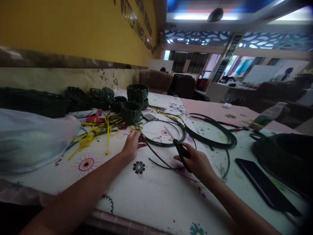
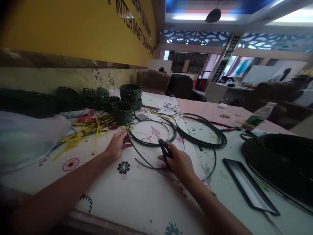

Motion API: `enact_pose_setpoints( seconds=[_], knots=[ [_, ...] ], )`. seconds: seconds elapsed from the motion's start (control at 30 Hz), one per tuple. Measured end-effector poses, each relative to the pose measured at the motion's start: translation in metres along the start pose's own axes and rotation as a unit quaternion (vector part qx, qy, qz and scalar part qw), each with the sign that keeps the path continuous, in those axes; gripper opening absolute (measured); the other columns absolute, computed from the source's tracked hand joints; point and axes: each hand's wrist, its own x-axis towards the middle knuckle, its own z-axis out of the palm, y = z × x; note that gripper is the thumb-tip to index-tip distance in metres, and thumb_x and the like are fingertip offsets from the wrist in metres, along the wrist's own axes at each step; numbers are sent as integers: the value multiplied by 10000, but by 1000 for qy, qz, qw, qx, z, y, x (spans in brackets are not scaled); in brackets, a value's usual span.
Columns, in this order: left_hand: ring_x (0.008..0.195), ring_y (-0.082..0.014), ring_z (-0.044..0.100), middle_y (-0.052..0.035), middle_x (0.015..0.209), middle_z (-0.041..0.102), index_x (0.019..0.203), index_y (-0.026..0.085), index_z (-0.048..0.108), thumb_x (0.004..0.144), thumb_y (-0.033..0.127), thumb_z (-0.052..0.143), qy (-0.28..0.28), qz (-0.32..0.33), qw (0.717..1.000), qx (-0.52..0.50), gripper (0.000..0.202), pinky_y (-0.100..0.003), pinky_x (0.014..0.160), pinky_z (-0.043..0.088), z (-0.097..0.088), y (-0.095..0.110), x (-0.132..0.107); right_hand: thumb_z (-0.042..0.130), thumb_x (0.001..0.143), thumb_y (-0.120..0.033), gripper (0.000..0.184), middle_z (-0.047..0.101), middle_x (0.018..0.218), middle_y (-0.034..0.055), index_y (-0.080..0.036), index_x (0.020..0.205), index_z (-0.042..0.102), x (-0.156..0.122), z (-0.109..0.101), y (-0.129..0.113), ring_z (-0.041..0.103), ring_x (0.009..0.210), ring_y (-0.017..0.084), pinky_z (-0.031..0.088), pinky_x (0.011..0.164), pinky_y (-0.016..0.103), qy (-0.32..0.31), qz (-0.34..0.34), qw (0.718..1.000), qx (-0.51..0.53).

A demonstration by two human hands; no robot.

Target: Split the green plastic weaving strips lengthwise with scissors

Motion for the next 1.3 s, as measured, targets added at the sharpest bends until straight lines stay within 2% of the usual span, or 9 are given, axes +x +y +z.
enact_pose_setpoints(
  seconds=[0.1, 0.2, 0.27, 0.37, 0.5, 0.67, 0.8, 1.17, 1.3],
  knots=[
    [775, -157, 586, -47, 888, 582, 876, 181, 531, 830, 243, 510, 17, 67, 990, 123, 79, -321, 691, 531, -4, -2, 7, 685, 751, -494, 527, 750, 816, 32, -258, 1216, 607, 1, 1, 5, 702, 759, 278, 452, 593, 294, 9, -17, 999, -34],
    [1016, -210, 554, -86, 1059, 578, 985, 181, 573, 792, 215, 597, 24, 252, 920, 300, 198, -405, 941, 454, -4, -1, 4, 666, 778, -464, 505, 753, 871, 41, -247, 1229, 595, 3, 2, 10, 704, 794, 280, 449, 609, 297, 13, -23, 999, -41],
    [1097, -226, 529, -97, 1113, 582, 1044, 189, 584, 818, 264, 620, -84, 348, 853, 379, 241, -413, 1011, 396, -1, 0, -5, 653, 792, -452, 503, 753, 890, 53, -232, 1240, 588, 5, 2, 15, 703, 811, 287, 447, 619, 303, 13, -4, 999, -41],
    [1177, -256, 502, -115, 1189, 589, 1117, 205, 593, 826, 442, 639, -315, 367, 746, 457, 378, -467, 1073, 318, 5, -5, -24, 647, 792, -447, 510, 752, 893, 63, -221, 1245, 588, 11, 1, 21, 700, 822, 294, 448, 638, 313, 38, 27, 998, -32],
    [1250, -337, 433, -159, 1282, 530, 1169, 203, 585, 647, 595, 749, -421, 352, 647, 529, 673, -615, 1109, 118, 10, -22, -40, 632, 792, -469, 517, 745, 898, 82, -211, 1238, 597, 18, -1, 30, 692, 829, 295, 453, 657, 324, 99, 35, 994, -13],
    [992, -232, 523, -93, 1059, 576, 936, 183, 618, 795, 354, 698, -419, 350, 610, 574, 235, -398, 922, 408, 14, -30, -46, 623, 787, -486, 517, 740, 884, 80, -214, 1226, 607, 18, -3, 32, 689, 794, 283, 465, 666, 333, 155, 41, 987, 25],
    [867, -191, 529, -72, 988, 576, 870, 179, 556, 877, 206, 564, -408, 377, 566, 608, 29, -308, 776, 429, 17, -28, -48, 638, 775, -502, 553, 737, 901, 72, -226, 1253, 592, 16, -10, 29, 688, 817, 272, 480, 685, 329, 197, 32, 978, 68],
    [798, -186, 533, -46, 877, 616, 955, 191, 587, 884, 66, 438, -387, 456, 490, 634, 206, -321, 737, 379, 17, -16, -47, 644, 778, -500, 578, 710, 936, 99, -177, 1255, 596, 25, -39, 60, 654, 803, 260, 468, 738, 344, 376, 33, 923, 70],
    [814, -199, 508, -56, 852, 604, 967, 192, 614, 925, 108, 396, -311, 505, 502, 629, 238, -343, 771, 370, 13, -5, -35, 652, 763, -508, 591, 706, 912, 100, -168, 1244, 596, 32, -50, 83, 642, 793, 261, 461, 740, 351, 427, 74, 898, 80]
  ],
)
